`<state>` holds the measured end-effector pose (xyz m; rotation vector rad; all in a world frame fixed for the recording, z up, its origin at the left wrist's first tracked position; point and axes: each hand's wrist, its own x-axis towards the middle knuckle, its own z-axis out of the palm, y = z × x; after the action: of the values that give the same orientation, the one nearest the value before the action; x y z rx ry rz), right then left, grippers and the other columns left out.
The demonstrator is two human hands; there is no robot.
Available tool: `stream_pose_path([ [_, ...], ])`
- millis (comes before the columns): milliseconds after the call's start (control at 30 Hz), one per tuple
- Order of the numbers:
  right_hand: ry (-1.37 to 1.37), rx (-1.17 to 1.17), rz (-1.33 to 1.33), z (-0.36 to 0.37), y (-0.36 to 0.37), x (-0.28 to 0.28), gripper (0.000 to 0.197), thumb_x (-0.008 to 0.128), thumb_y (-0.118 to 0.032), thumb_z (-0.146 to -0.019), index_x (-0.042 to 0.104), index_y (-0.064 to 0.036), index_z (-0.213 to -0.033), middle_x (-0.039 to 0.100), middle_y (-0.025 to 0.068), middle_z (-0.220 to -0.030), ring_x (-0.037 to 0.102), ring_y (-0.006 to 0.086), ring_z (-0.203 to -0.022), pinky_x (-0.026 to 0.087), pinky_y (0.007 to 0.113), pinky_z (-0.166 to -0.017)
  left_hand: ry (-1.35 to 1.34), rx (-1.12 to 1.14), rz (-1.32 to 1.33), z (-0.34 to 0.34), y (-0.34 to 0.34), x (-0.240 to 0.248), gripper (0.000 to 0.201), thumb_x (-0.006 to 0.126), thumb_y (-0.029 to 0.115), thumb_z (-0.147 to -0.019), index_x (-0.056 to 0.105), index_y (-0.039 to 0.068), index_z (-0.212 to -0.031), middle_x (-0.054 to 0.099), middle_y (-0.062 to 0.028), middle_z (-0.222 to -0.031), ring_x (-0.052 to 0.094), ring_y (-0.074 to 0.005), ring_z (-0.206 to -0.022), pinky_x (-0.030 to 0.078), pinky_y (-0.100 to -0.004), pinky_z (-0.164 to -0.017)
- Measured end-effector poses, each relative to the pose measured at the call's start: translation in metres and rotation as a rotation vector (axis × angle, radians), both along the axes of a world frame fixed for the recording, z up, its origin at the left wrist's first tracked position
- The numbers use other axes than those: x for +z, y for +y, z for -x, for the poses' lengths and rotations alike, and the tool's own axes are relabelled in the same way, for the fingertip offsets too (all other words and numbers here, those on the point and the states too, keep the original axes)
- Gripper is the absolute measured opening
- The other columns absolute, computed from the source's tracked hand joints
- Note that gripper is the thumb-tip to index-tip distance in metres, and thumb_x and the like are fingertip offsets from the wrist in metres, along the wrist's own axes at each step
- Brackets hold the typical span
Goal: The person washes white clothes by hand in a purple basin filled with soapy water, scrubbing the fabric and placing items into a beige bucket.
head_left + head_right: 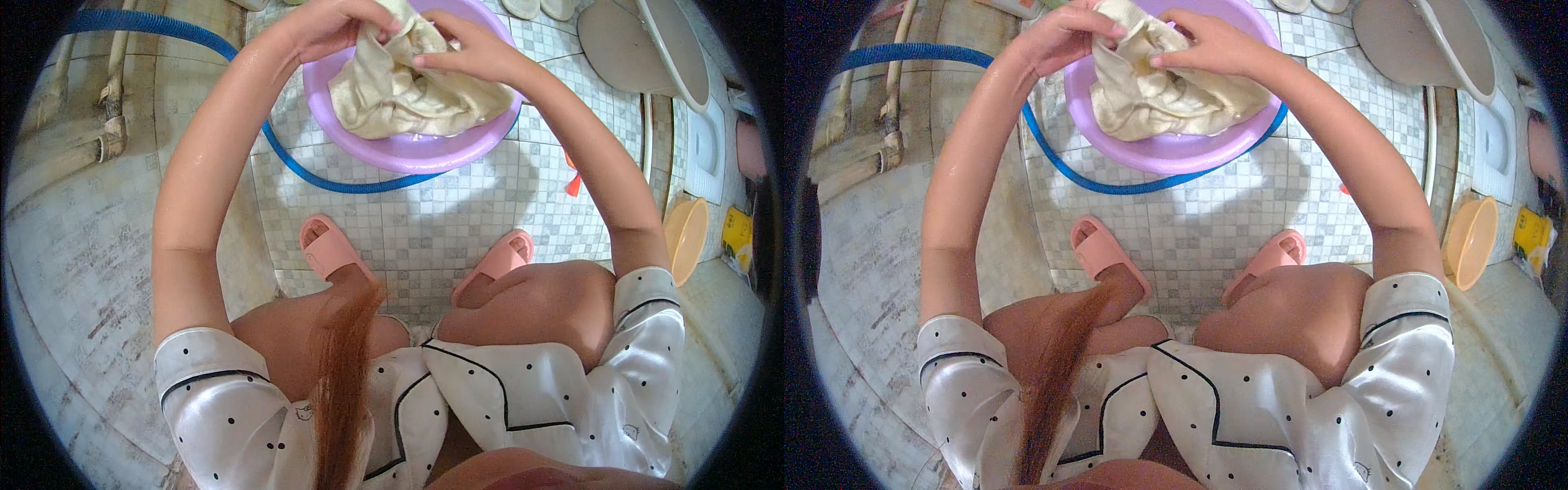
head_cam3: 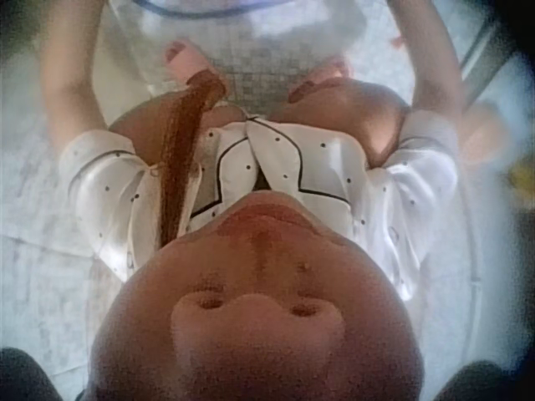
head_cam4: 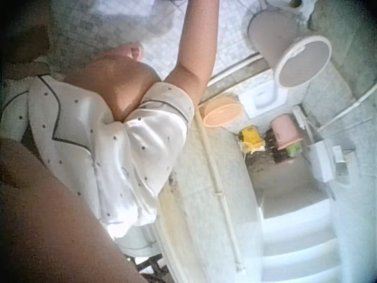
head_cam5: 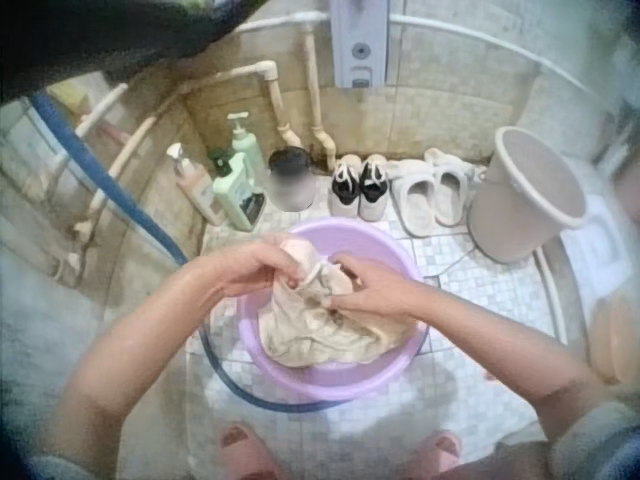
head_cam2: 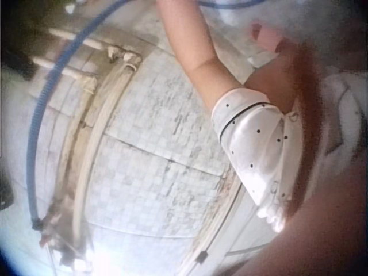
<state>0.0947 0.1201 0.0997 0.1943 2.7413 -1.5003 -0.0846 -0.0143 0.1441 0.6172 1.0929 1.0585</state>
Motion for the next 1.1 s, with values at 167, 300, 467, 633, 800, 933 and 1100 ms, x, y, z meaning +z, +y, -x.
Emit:
stream_pose_path([
  [167, 0.165, -0.260, 0.015, 0.009, 0.015, 0.003, 0.043, 0.050, -0.027, -0.084, 0.052, 0.0037, -0.114, 0.058, 0.0190, -0.111, 0.055, 0.0277, -0.103, 0.041, 0.035, -0.089, 0.921, -0.042, -0.091, -0.020, 0.010, 0.035, 0.027, 0.067, 0.011, -0.072, 0.058, 0.004, -0.097, 0.058, -0.0014, -0.080, 0.055, -0.0111, -0.071, 0.045, -0.0243, -0.064],
  [300, 0.045, -0.440, 0.506, 0.000, 0.031, 0.008, 0.027, 0.046, -0.020, -0.087, 0.057, -0.0001, -0.102, 0.061, 0.0084, -0.094, 0.058, 0.0187, -0.088, 0.044, 0.031, -0.082, 0.724, 0.096, -0.041, -0.023, -0.004, 0.019, 0.033, 0.065, 0.021, -0.077, 0.057, 0.004, -0.104, 0.058, -0.0071, -0.088, 0.055, -0.0113, -0.083, 0.045, -0.0260, -0.075],
  [467, 0.057, -0.618, 1.082, -0.008, 0.035, 0.019, 0.025, 0.044, -0.017, -0.086, 0.057, -0.0027, -0.102, 0.062, 0.0094, -0.094, 0.059, 0.0211, -0.088, 0.045, 0.035, -0.083, 0.624, 0.231, 0.208, -0.028, -0.005, -0.062, 0.050, 0.058, 0.024, -0.081, 0.042, 0.004, -0.124, 0.051, -0.0072, -0.111, 0.052, -0.0155, -0.099, 0.043, -0.0309, -0.086],
  [633, -0.057, -0.629, 1.171, -0.016, 0.029, 0.040, 0.026, 0.045, -0.016, -0.085, 0.057, -0.0009, -0.102, 0.063, 0.0105, -0.098, 0.060, 0.0221, -0.091, 0.045, 0.037, -0.086, 0.331, 0.079, 0.174, -0.063, 0.008, -0.081, 0.053, 0.060, 0.027, -0.081, 0.044, -0.003, -0.121, 0.054, -0.0125, -0.110, 0.054, -0.0197, -0.098, 0.043, -0.0302, -0.086],
  [800, 0.059, -0.542, 1.289, -0.023, 0.025, 0.061, 0.025, 0.049, -0.017, -0.084, 0.058, -0.0013, -0.100, 0.063, 0.0097, -0.098, 0.061, 0.0218, -0.091, 0.045, 0.038, -0.087, 0.559, 0.368, -0.059, -0.084, -0.007, -0.085, 0.047, 0.058, 0.026, -0.083, 0.047, -0.008, -0.113, 0.057, -0.0188, -0.106, 0.056, -0.0254, -0.096, 0.044, -0.0331, -0.084],
  [933, 0.130, -0.545, 1.310, -0.029, 0.025, 0.080, 0.025, 0.049, -0.016, -0.084, 0.058, 0.0008, -0.101, 0.063, 0.0100, -0.098, 0.061, 0.0220, -0.092, 0.046, 0.037, -0.087, 1.134, 0.242, -0.313, -0.095, -0.034, -0.063, 0.043, 0.058, 0.025, -0.083, 0.048, -0.002, -0.114, 0.055, -0.0122, -0.109, 0.054, -0.0200, -0.102, 0.043, -0.0334, -0.088],
  [1100, 0.157, -0.521, 1.323, -0.031, 0.012, 0.112, 0.026, 0.047, -0.015, -0.084, 0.057, 0.0026, -0.100, 0.063, 0.0121, -0.098, 0.060, 0.0226, -0.093, 0.046, 0.036, -0.087, 0.703, 0.364, -0.230, -0.084, -0.007, -0.075, 0.034, 0.053, 0.018, -0.083, 0.052, -0.004, -0.108, 0.058, -0.0169, -0.102, 0.057, -0.0237, -0.093, 0.043, -0.0318, -0.083],
])
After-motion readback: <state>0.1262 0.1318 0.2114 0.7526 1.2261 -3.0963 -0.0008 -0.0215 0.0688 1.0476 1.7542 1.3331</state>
